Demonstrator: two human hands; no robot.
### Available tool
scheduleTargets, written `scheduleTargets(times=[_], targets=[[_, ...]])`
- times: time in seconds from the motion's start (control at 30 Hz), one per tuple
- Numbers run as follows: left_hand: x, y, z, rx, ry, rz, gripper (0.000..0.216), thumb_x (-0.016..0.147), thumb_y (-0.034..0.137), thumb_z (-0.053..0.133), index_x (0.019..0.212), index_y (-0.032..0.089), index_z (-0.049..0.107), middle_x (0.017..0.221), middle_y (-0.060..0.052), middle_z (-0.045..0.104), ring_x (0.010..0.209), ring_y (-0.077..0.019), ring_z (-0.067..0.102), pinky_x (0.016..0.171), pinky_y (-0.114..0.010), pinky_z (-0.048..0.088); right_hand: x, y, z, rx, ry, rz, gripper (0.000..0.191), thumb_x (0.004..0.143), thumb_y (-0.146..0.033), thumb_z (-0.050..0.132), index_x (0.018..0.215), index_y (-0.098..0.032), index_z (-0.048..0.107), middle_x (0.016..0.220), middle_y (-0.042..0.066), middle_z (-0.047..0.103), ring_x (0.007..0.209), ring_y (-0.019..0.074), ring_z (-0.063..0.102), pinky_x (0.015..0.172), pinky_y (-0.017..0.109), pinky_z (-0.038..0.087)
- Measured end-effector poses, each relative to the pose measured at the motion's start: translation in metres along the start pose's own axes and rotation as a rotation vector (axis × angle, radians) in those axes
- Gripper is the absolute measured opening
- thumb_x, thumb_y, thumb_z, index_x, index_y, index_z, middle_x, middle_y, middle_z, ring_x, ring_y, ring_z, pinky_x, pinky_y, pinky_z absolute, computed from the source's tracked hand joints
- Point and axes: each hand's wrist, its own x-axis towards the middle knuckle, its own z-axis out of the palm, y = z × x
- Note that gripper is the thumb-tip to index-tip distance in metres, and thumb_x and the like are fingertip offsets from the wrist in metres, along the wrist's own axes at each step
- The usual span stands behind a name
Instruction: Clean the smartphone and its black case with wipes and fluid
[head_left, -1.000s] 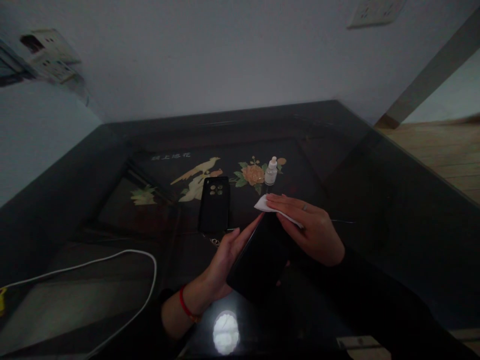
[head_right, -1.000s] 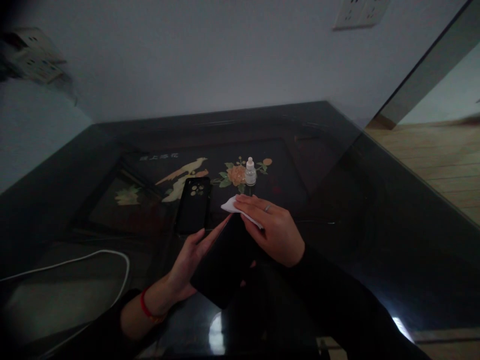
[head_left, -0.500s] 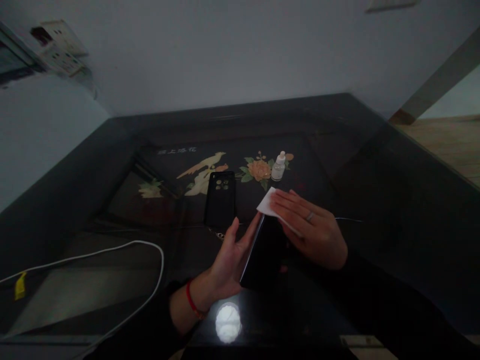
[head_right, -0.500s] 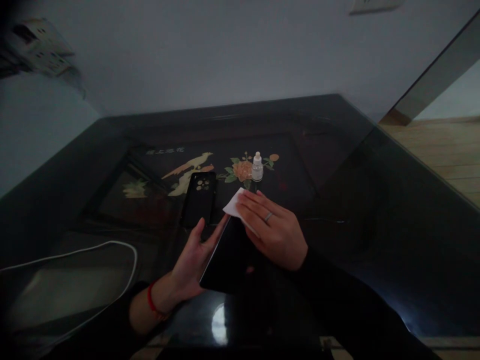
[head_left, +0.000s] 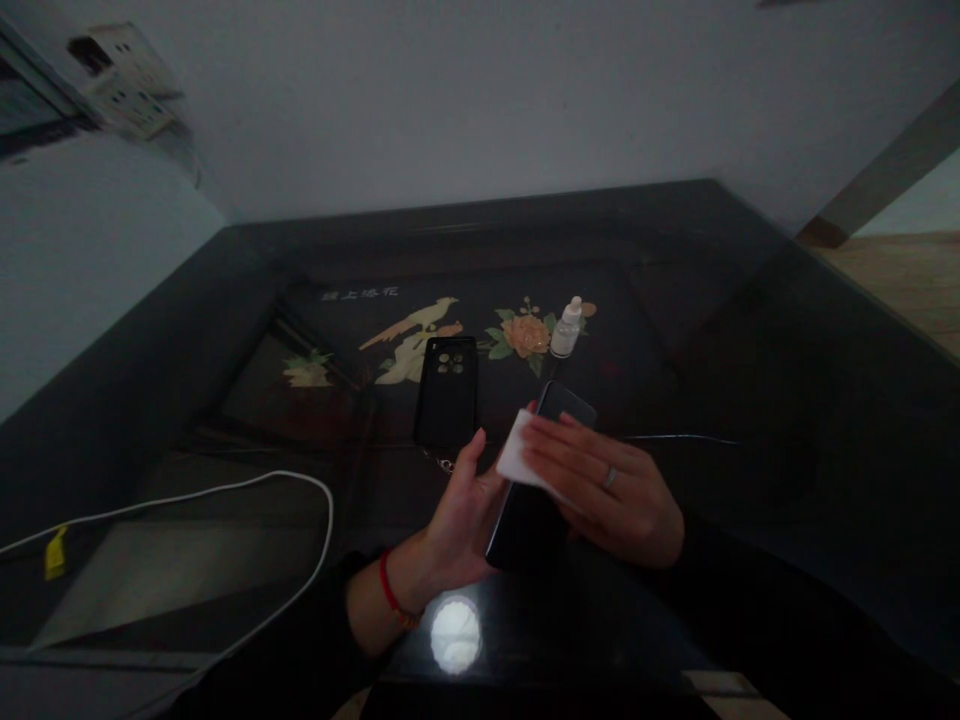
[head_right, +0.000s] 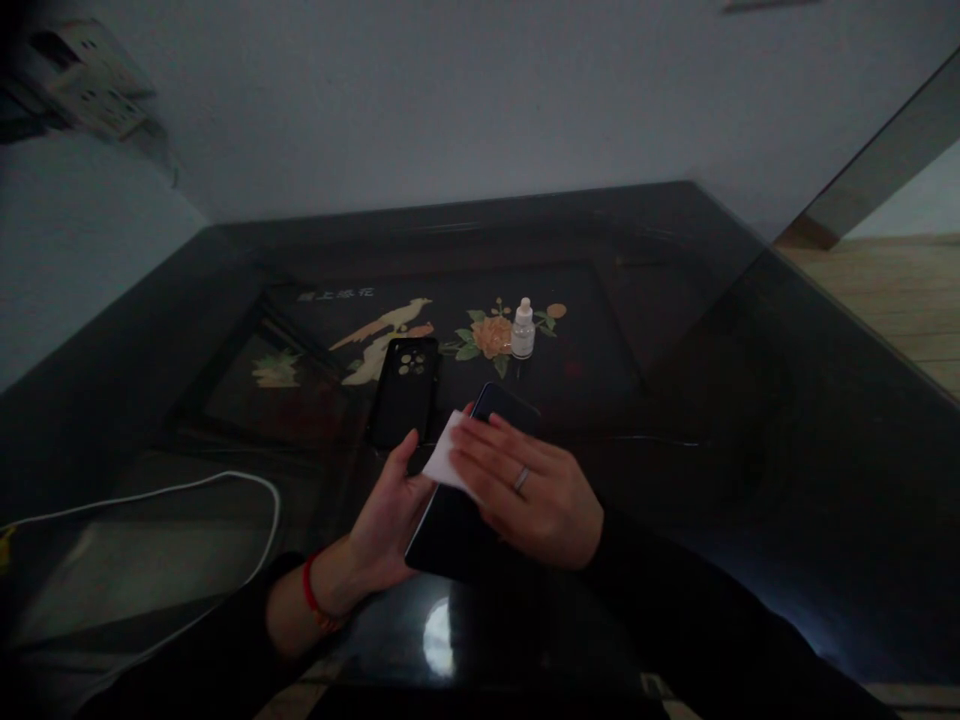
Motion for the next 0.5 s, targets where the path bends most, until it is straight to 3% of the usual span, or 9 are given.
scheduleTargets(times=[0.13, 0.17, 0.3, 0.33, 0.4, 0.5], targets=[[-0.001, 0.002, 0.000, 0.001, -0.016, -0.011, 0.054, 0.091, 0.056, 0.039, 0.141, 0.035, 0.043, 0.091, -0.002, 0.071, 0.070, -0.0140, 0.065, 0.073, -0.027, 0.048, 0.000, -0.015, 0.006, 0.153, -0.029, -0.237, 0.027, 0.092, -0.009, 0.044, 0.107, 0.000, 0.065, 0.112, 0.016, 0.071, 0.120, 0.0255, 0.058, 0.103, 0.038, 0.050], [-0.001, 0.002, 0.000, 0.000, -0.026, -0.004, 0.055, 0.091, 0.057, 0.038, 0.142, 0.035, 0.043, 0.094, -0.003, 0.071, 0.072, -0.0147, 0.066, 0.074, -0.028, 0.048, -0.001, -0.011, 0.005, 0.138, -0.031, -0.206, 0.027, 0.093, -0.009, 0.044, 0.109, 0.000, 0.064, 0.114, 0.016, 0.070, 0.123, 0.0258, 0.055, 0.105, 0.039, 0.049], [0.000, -0.001, 0.004, 0.002, -0.053, 0.002, 0.056, 0.093, 0.057, 0.032, 0.144, 0.036, 0.037, 0.115, -0.005, 0.068, 0.089, -0.0210, 0.066, 0.088, -0.041, 0.045, -0.011, 0.025, -0.003, -0.043, 0.070, 0.223, 0.036, 0.091, -0.005, 0.046, 0.124, -0.009, 0.057, 0.129, 0.018, 0.061, 0.132, 0.0247, 0.046, 0.109, 0.050, 0.043], [0.000, -0.002, 0.004, -0.009, -0.054, -0.010, 0.055, 0.093, 0.057, 0.031, 0.144, 0.037, 0.037, 0.117, -0.005, 0.067, 0.091, -0.0217, 0.066, 0.089, -0.043, 0.045, -0.012, 0.030, -0.004, -0.063, 0.102, 0.257, 0.038, 0.090, -0.004, 0.047, 0.126, -0.011, 0.056, 0.129, 0.017, 0.061, 0.132, 0.0242, 0.046, 0.108, 0.051, 0.043], [0.000, -0.001, 0.003, -0.052, -0.055, -0.018, 0.053, 0.094, 0.056, 0.031, 0.142, 0.036, 0.041, 0.111, -0.004, 0.070, 0.086, -0.0186, 0.067, 0.085, -0.038, 0.047, -0.011, 0.025, -0.002, -0.029, 0.084, 0.192, 0.037, 0.090, -0.005, 0.047, 0.125, -0.011, 0.057, 0.127, 0.017, 0.063, 0.131, 0.0235, 0.047, 0.107, 0.050, 0.044], [0.001, 0.001, 0.001, -0.084, -0.056, -0.018, 0.051, 0.094, 0.054, 0.033, 0.137, 0.033, 0.049, 0.085, -0.001, 0.072, 0.067, -0.0119, 0.065, 0.073, -0.026, 0.047, -0.006, -0.002, 0.007, 0.150, -0.019, -0.122, 0.028, 0.093, -0.011, 0.044, 0.112, -0.002, 0.063, 0.115, 0.017, 0.069, 0.129, 0.0238, 0.050, 0.106, 0.041, 0.047]])
